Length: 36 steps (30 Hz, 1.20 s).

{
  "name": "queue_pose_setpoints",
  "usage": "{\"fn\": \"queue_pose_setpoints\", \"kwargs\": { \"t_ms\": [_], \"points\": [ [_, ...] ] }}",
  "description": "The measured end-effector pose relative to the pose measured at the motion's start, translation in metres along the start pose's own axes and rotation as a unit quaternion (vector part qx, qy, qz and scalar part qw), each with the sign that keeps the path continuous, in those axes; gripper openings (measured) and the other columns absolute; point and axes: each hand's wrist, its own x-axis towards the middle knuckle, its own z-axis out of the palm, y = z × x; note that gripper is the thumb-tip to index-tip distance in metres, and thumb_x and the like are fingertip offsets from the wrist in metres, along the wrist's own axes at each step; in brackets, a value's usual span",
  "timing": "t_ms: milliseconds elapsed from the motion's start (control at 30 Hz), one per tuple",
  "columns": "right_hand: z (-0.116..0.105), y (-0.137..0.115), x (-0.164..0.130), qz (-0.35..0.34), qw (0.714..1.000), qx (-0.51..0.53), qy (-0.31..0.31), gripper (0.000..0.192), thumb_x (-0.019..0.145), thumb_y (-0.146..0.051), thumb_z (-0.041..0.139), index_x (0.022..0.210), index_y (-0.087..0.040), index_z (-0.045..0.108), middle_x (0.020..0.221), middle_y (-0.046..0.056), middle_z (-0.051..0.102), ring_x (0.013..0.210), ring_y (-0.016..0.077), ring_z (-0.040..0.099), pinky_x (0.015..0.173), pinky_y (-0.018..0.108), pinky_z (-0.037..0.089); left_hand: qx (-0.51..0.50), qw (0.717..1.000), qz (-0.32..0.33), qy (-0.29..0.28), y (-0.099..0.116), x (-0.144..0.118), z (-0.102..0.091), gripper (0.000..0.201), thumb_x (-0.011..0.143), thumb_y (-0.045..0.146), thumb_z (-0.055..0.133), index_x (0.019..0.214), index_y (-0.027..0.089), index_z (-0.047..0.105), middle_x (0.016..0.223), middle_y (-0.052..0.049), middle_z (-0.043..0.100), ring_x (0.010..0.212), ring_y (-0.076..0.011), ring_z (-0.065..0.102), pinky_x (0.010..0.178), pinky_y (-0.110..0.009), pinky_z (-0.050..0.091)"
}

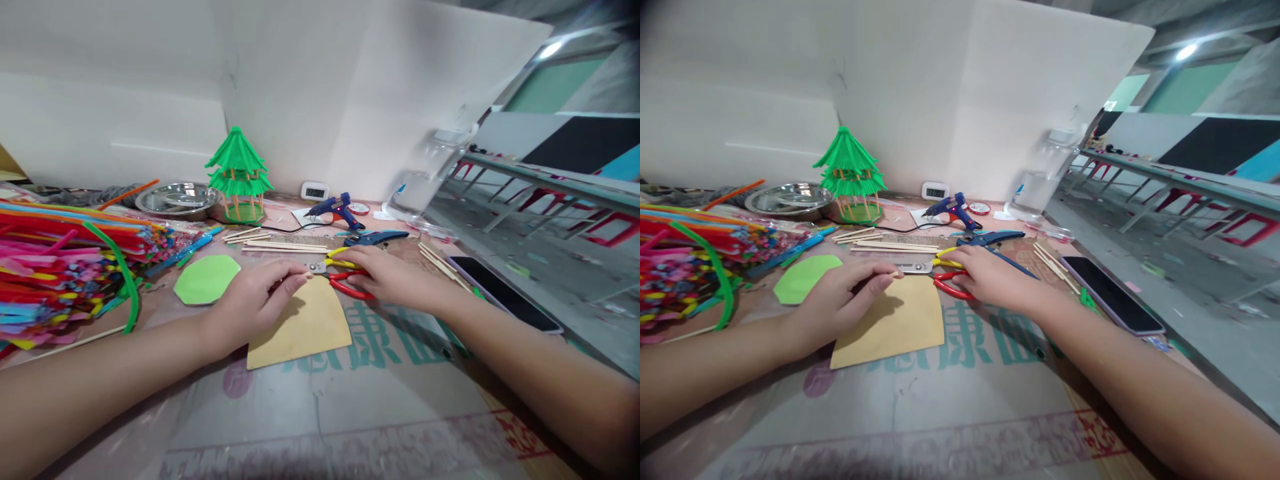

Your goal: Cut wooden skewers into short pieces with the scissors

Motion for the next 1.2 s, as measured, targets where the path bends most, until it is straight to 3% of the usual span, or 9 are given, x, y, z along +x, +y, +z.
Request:
{"fn": "queue_pose_setpoints", "kwargs": {
  "t_ms": [233, 400, 500, 600, 700, 800, 967, 1200],
  "points": [
    [0.009, 0.002, 0.002, -0.058, 0.998, 0.003, 0.004, 0.05, 0.09, -0.012, 0.054, 0.14, -0.017, 0.056, 0.118, 0.016, 0.063, 0.106, 0.0277, 0.064, 0.092, 0.044, 0.054, -0.033, 0.998, -0.05, -0.016, 0.0, 0.002, 0.0, 0.021, 0.099, 0.029, 0.05, 0.103, 0.018, 0.068, 0.09, -0.003, 0.075, 0.073, -0.0141, 0.067, 0.061, -0.024, 0.05],
    [0.012, 0.007, -0.003, -0.037, 0.999, 0.034, 0.003, 0.067, 0.083, -0.013, 0.059, 0.148, -0.024, 0.049, 0.118, 0.011, 0.06, 0.091, 0.0211, 0.066, 0.081, 0.035, 0.057, -0.04, 0.998, -0.04, -0.019, -0.001, 0.001, -0.001, 0.021, 0.099, 0.027, 0.049, 0.103, 0.018, 0.068, 0.086, -0.001, 0.073, 0.068, -0.012, 0.064, 0.061, -0.023, 0.05],
    [0.018, 0.006, -0.007, -0.001, 0.996, 0.061, 0.068, 0.069, 0.084, -0.016, 0.059, 0.151, -0.027, 0.045, 0.127, 0.011, 0.061, 0.105, 0.0249, 0.067, 0.09, 0.039, 0.056, -0.037, 0.999, -0.034, -0.015, -0.003, 0.001, -0.001, 0.023, 0.1, 0.028, 0.048, 0.105, 0.018, 0.068, 0.093, -0.003, 0.076, 0.081, -0.0145, 0.069, 0.07, -0.024, 0.053],
    [0.021, 0.003, -0.01, 0.046, 0.977, 0.111, 0.176, 0.058, 0.087, -0.019, 0.057, 0.144, -0.027, 0.051, 0.132, 0.009, 0.063, 0.12, 0.0279, 0.062, 0.098, 0.039, 0.051, -0.035, 0.998, -0.043, 0.003, -0.006, 0.0, -0.001, 0.025, 0.1, 0.029, 0.048, 0.105, 0.018, 0.07, 0.095, -0.003, 0.078, 0.083, -0.0152, 0.071, 0.071, -0.024, 0.054],
    [0.02, 0.002, -0.013, 0.077, 0.952, 0.153, 0.255, 0.049, 0.089, -0.031, 0.063, 0.136, -0.023, 0.051, 0.111, 0.01, 0.068, 0.094, 0.0255, 0.066, 0.08, 0.036, 0.053, -0.021, 0.998, -0.055, 0.018, -0.009, 0.0, 0.0, 0.026, 0.099, 0.032, 0.052, 0.104, 0.018, 0.073, 0.096, -0.004, 0.079, 0.08, -0.0158, 0.071, 0.068, -0.024, 0.054],
    [0.018, -0.001, -0.014, 0.052, 0.959, 0.126, 0.248, 0.05, 0.085, -0.045, 0.069, 0.125, -0.022, 0.05, 0.092, 0.005, 0.061, 0.073, 0.021, 0.058, 0.067, 0.034, 0.05, -0.01, 0.997, -0.068, 0.018, -0.012, 0.002, 0.001, 0.026, 0.098, 0.033, 0.054, 0.105, 0.018, 0.073, 0.1, -0.005, 0.079, 0.083, -0.0171, 0.071, 0.07, -0.027, 0.055],
    [0.016, -0.009, -0.014, -0.039, 0.979, 0.006, 0.198, 0.041, 0.09, -0.041, 0.065, 0.125, -0.022, 0.055, 0.104, 0.011, 0.056, 0.093, 0.0275, 0.058, 0.078, 0.039, 0.051, 0.025, 0.998, -0.059, -0.001, -0.014, 0.003, 0.002, 0.025, 0.097, 0.03, 0.052, 0.094, 0.019, 0.074, 0.087, -0.003, 0.077, 0.076, -0.0166, 0.068, 0.066, -0.027, 0.052],
    [0.017, -0.012, -0.016, -0.052, 0.975, -0.095, 0.193, 0.038, 0.094, -0.049, 0.058, 0.116, -0.019, 0.061, 0.092, 0.01, 0.053, 0.081, 0.0262, 0.054, 0.067, 0.037, 0.046, 0.007, 1.0, -0.027, 0.004, -0.017, 0.001, -0.001, 0.024, 0.093, 0.022, 0.053, 0.106, 0.02, 0.073, 0.106, -0.004, 0.078, 0.095, -0.0189, 0.072, 0.084, -0.03, 0.057]
  ]
}}
